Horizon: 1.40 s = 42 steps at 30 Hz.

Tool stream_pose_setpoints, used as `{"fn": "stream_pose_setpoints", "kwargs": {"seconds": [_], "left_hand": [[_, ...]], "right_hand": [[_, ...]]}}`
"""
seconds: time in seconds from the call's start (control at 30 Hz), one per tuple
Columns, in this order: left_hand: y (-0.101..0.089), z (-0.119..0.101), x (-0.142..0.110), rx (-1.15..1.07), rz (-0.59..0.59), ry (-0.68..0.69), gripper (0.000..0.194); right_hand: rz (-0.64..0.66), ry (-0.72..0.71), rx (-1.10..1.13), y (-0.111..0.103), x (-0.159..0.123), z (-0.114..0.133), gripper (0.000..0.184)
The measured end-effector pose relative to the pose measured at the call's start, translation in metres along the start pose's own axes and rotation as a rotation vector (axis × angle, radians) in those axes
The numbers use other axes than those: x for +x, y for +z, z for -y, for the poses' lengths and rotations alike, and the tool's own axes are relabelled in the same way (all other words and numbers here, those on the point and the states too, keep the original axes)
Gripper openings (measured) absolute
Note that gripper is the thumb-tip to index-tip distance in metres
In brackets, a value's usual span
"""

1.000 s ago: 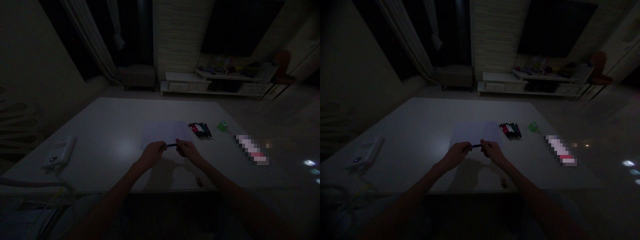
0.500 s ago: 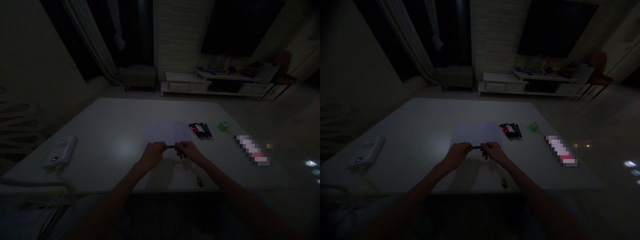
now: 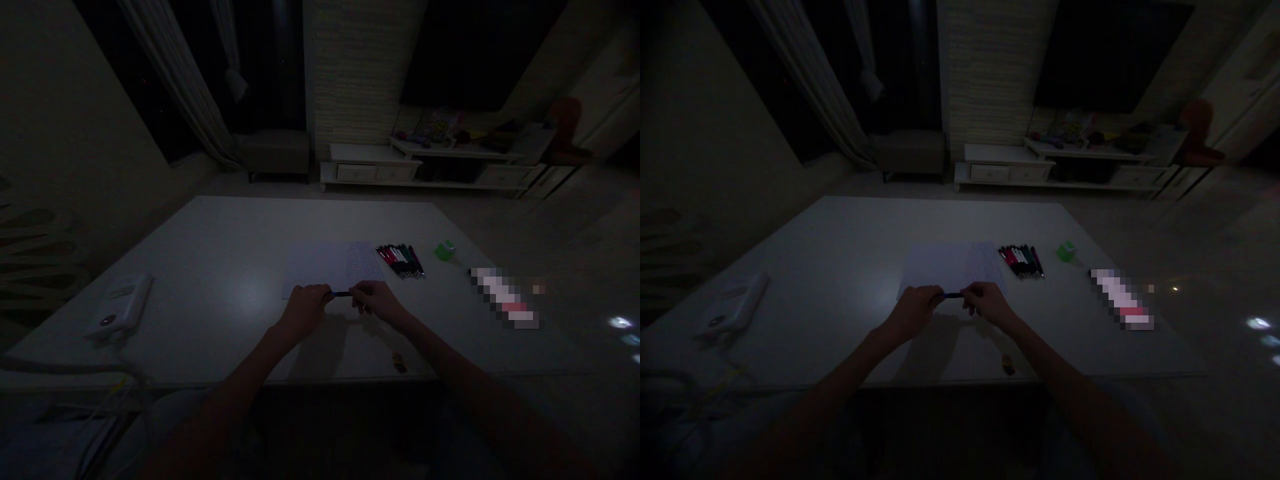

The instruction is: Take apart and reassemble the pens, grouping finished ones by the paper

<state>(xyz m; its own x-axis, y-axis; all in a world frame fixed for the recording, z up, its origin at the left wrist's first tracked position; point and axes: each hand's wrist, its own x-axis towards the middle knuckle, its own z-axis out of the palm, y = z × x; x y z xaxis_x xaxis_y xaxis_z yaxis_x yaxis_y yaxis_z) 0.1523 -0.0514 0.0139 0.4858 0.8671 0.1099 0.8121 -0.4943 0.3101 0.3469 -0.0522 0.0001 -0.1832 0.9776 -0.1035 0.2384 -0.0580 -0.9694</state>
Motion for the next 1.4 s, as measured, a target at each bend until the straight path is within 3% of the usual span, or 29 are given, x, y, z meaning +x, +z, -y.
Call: {"fn": "stream_pose_setpoints", "kwargs": {"seconds": [0.1, 0.27, 0.47, 0.57, 0.7, 0.83, 1.03, 1.2, 1.33, 1.4], "left_hand": [[0.001, 0.002, 0.0, -0.041, 0.036, -0.005, 0.02], [0.006, 0.003, -0.001, -0.091, 0.045, 0.035, 0.021], [0.01, -0.003, -0.003, -0.155, 0.072, 0.061, 0.027], [0.011, -0.004, -0.002, -0.18, 0.063, 0.047, 0.018], [0.012, -0.004, 0.0, -0.13, 0.093, -0.004, 0.021], [0.011, -0.002, -0.001, -0.114, 0.084, 0.0, 0.022], [0.01, 0.002, 0.0, -0.194, 0.047, 0.037, 0.022], [0.009, 0.005, 0.001, -0.274, 0.063, 0.037, 0.024], [0.01, 0.006, 0.0, -0.258, 0.064, 0.036, 0.022], [0.012, 0.007, -0.001, -0.247, 0.066, 0.039, 0.021]], "right_hand": [[-0.017, -0.074, -0.009, -0.001, 0.001, -0.002, 0.026], [-0.014, -0.007, -0.021, 0.001, 0.0, -0.002, 0.032], [-0.084, -0.103, -0.016, 0.004, -0.001, 0.001, 0.025], [-0.091, -0.077, -0.028, 0.004, -0.001, 0.0, 0.028], [-0.05, -0.045, -0.085, 0.005, -0.001, -0.001, 0.033], [-0.145, -0.164, -0.147, 0.006, -0.002, 0.0, 0.018], [-0.233, -0.227, -0.193, 0.008, -0.003, -0.002, 0.017], [-0.211, -0.224, -0.192, 0.009, -0.005, -0.002, 0.023], [-0.076, -0.1, -0.213, 0.009, -0.004, -0.005, 0.03], [-0.039, -0.118, -0.201, 0.009, -0.003, -0.005, 0.025]]}}
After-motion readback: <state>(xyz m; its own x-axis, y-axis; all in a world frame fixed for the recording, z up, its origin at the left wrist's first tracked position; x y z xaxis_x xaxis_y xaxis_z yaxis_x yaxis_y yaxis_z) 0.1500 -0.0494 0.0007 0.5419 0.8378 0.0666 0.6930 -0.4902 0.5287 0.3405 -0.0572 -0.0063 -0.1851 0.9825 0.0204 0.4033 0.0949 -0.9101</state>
